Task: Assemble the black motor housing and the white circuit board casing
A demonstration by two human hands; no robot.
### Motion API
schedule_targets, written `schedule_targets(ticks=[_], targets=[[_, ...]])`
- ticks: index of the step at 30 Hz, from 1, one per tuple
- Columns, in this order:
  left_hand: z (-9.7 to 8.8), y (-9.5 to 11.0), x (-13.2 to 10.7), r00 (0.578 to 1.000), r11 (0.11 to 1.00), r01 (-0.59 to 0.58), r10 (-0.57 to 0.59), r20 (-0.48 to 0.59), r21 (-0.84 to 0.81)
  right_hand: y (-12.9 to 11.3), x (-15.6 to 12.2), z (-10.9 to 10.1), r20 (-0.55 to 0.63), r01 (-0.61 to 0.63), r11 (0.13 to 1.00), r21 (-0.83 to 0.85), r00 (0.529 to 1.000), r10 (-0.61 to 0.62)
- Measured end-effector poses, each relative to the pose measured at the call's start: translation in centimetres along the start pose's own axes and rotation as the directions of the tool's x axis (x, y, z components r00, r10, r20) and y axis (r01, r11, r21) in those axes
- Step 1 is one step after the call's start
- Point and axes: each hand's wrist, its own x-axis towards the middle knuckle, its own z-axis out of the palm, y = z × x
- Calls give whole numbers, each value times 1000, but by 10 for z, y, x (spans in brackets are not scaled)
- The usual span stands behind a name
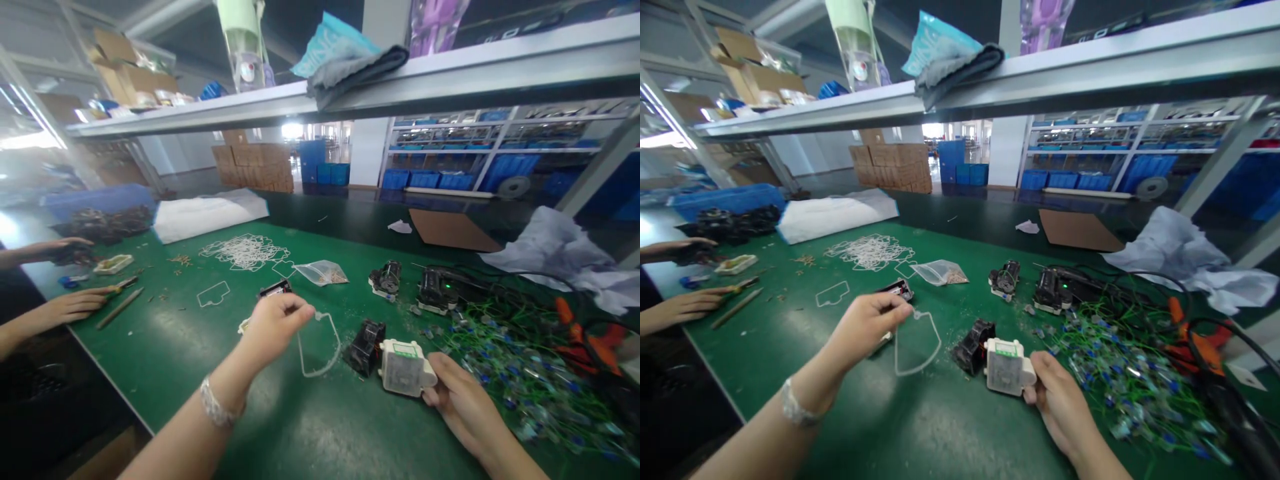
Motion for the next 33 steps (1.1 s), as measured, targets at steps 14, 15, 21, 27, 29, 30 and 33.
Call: schedule_targets(ticks=[14,15,21,27,29,30,33], targets=[[-22,-46,37,976,798,-215,160,146,563,0,0,-1,4,-13,1000,-10,1000,13],[-7,-46,24,927,814,-319,162,338,485,0,0,-1,4,-12,1000,-13,1000,12],[47,-56,-14,834,827,-366,87,545,428,-3,-1,2,9,6,999,-37,1000,-6],[51,-65,-12,839,820,-346,52,542,456,-1,0,2,-7,2,1000,-21,1000,-2],[53,-60,-15,842,817,-348,57,536,460,0,1,0,-3,-5,1000,-10,1000,5],[56,-57,-18,842,817,-354,66,536,455,1,2,0,2,-7,1000,-7,1000,7],[69,-45,-25,822,827,-392,118,557,403,1,1,-1,13,-2,1000,-10,1000,3]])
